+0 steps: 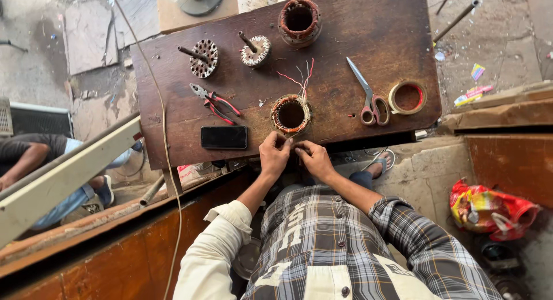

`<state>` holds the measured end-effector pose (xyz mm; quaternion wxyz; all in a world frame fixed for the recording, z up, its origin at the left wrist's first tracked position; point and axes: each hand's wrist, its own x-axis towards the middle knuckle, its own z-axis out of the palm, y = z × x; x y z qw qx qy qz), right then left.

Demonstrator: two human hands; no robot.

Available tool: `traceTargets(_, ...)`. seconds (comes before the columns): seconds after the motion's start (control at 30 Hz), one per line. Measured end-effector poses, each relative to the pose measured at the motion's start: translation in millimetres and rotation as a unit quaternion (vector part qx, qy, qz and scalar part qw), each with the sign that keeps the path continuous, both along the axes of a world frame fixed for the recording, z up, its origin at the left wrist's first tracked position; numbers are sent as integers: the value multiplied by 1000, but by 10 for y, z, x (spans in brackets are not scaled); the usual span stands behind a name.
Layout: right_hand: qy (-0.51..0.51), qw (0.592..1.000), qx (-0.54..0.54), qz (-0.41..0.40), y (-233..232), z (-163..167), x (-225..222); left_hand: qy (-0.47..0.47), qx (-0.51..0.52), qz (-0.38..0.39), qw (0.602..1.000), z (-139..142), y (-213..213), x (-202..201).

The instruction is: The person works on a cylindrical electrical component, likely a motor stator, by hand, adjusting and arranging copper windings. They use scissors to trim excess wire and continue manipulating the windings to secure them.

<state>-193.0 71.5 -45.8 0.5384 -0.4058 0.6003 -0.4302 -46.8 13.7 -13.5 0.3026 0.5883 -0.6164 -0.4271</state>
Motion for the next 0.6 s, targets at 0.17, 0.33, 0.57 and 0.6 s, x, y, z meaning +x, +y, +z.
traceTargets(0.17,75,996,-21,38,43,49,-95,-92,-104,-87,986,98,23,-55)
traceTargets(0.33,111,992,-49,48,-52,-6,-209,-237,-249,-280,896,195,-226,96)
traceTargets(0.57,55,989,70,115,-264,94,-419,-169,-299,-324,882,295,-433,257)
traceTargets(0.6,78,989,63,110,-274,116,-376,-161,-304,-318,884,292,-428,263)
